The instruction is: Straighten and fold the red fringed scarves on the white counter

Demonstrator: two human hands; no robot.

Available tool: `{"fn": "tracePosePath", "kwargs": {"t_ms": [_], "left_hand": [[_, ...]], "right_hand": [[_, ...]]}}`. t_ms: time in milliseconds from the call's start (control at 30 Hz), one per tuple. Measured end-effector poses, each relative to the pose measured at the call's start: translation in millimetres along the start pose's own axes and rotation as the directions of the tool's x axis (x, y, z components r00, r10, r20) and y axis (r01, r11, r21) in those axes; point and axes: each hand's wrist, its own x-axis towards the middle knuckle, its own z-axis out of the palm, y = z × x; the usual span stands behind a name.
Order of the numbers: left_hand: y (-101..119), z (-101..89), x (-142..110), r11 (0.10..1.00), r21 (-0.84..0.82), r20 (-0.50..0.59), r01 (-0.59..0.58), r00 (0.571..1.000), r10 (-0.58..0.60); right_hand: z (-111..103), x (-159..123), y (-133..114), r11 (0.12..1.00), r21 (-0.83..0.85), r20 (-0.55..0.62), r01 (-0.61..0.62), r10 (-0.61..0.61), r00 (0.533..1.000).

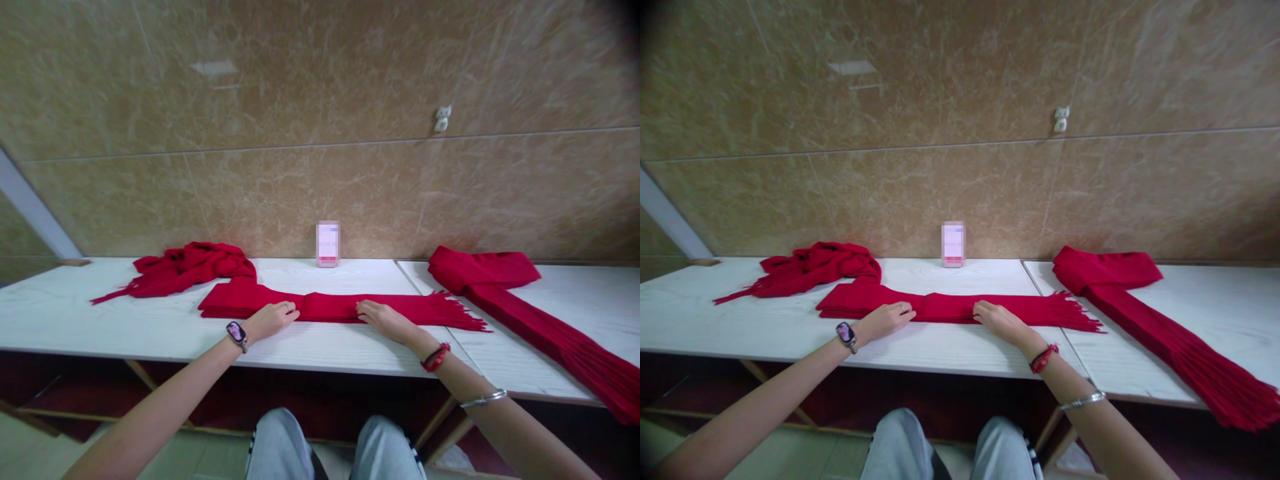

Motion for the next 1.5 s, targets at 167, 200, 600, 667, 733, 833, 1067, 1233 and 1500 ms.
{"fn": "tracePosePath", "kwargs": {"t_ms": [167,200,600,667,733,833,1067,1233,1500], "left_hand": [[-1.1,-1.7,-2.8,1.000,-0.014,0.037,0.019,0.999,-0.018],[-1.8,-1.7,-2.8,1.000,-0.015,0.046,0.022,0.999,-0.022],[16.9,-9.7,33.2,0.934,-0.312,0.158,0.174,0.979,-0.130],[14.6,-3.6,33.3,0.905,-0.316,0.270,0.286,0.941,-0.203],[9.5,1.4,29.0,0.884,-0.289,0.313,0.368,0.909,-0.277],[3.3,1.6,23.5,0.877,-0.274,0.327,0.394,0.896,-0.300],[17.2,-4.7,45.9,0.897,-0.335,0.167,0.289,0.955,-0.245],[18.9,11.3,49.1,0.895,-0.368,0.175,0.253,0.964,-0.200],[20.8,16.8,43.8,0.858,-0.422,0.080,0.294,0.954,-0.287]], "right_hand": [[-0.6,-1.2,-1.4,0.995,-0.071,0.031,0.069,-0.067,0.997],[0.4,-1.4,-0.8,0.993,-0.084,0.027,0.079,-0.077,0.997],[3.8,-4.8,4.7,0.996,-0.048,0.089,0.075,-0.070,0.994],[1.7,-5.1,4.8,0.999,-0.029,0.148,0.039,-0.034,0.988],[-0.2,-6.0,4.8,1.000,-0.016,0.183,0.016,-0.012,0.983],[-1.9,-7.6,4.0,1.000,0.004,0.196,-0.002,0.001,0.981],[-5.1,-7.7,-0.8,0.999,0.035,0.178,-0.021,0.014,0.984],[-8.3,-19.1,2.5,0.997,-0.050,0.264,-0.057,0.069,0.962],[-13.8,-16.1,-1.4,0.963,-0.127,0.213,-0.238,0.261,0.942]]}}
